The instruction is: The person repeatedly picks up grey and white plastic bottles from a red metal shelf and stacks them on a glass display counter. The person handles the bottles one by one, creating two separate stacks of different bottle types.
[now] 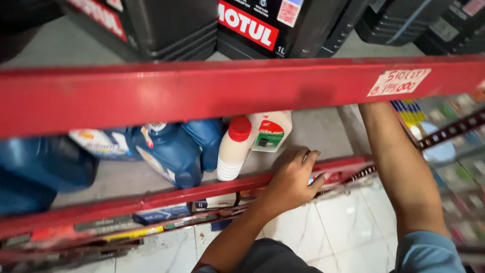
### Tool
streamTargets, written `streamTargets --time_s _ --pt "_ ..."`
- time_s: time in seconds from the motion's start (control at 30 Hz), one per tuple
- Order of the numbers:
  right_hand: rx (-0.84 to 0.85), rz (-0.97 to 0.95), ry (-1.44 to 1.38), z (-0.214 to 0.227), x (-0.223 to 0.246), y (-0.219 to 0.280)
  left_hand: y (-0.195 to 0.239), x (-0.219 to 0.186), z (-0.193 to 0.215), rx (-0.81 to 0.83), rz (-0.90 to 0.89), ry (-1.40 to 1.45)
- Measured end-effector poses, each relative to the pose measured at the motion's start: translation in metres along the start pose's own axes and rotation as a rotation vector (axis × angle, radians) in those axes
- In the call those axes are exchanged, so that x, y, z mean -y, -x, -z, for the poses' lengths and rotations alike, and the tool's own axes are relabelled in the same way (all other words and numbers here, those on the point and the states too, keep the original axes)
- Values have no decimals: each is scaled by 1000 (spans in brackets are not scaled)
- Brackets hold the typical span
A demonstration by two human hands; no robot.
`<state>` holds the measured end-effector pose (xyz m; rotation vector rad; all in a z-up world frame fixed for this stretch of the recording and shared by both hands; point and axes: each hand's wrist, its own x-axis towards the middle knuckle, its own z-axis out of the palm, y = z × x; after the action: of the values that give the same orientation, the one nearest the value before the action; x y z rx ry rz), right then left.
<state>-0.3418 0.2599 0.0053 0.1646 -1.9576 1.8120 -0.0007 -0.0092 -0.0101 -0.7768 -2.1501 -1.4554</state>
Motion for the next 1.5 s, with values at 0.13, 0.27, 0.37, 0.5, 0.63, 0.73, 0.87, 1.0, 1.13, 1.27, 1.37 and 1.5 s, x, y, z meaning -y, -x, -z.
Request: streamTargets --time_s 0.13,0.27,0.37,0.5,0.63,0.73,0.87,1.0,1.13,1.27,1.37,1.5 --pt "-184 17 -256 45 37 42 -1 2 1 295 189 53" --pt "-331 22 -552 100 104 107 -4 4 5 346 124 10" --pt "-394 -82 -586 117 154 166 -2 7 5 314 57 1" --pt "-458 -177 -365 102 212 261 0 14 9 245 -41 29" --pt "-541 -59 -254 73 244 372 -5 23 14 275 42 210" --pt "-547 92 -166 47 259 462 -9 22 23 254 -31 171" --pt "-807 -6 -37 17 274 580 14 12 19 181 -146 248" --pt "-1070 -196 145 -11 296 686 93 -14 6 426 124 528" --pt "-1307 -65 214 -38 319 767 212 -73 -16 1045 -119 906" --pt "-1614 -59 299 -65 340 833 308 -127 -2 1513 -325 1191" --pt "-1838 -113 465 -97 354 877 351 -155 4 1581 -395 1052" --pt "-2087 -158 702 -129 359 927 396 -189 3 1885 -320 1081"
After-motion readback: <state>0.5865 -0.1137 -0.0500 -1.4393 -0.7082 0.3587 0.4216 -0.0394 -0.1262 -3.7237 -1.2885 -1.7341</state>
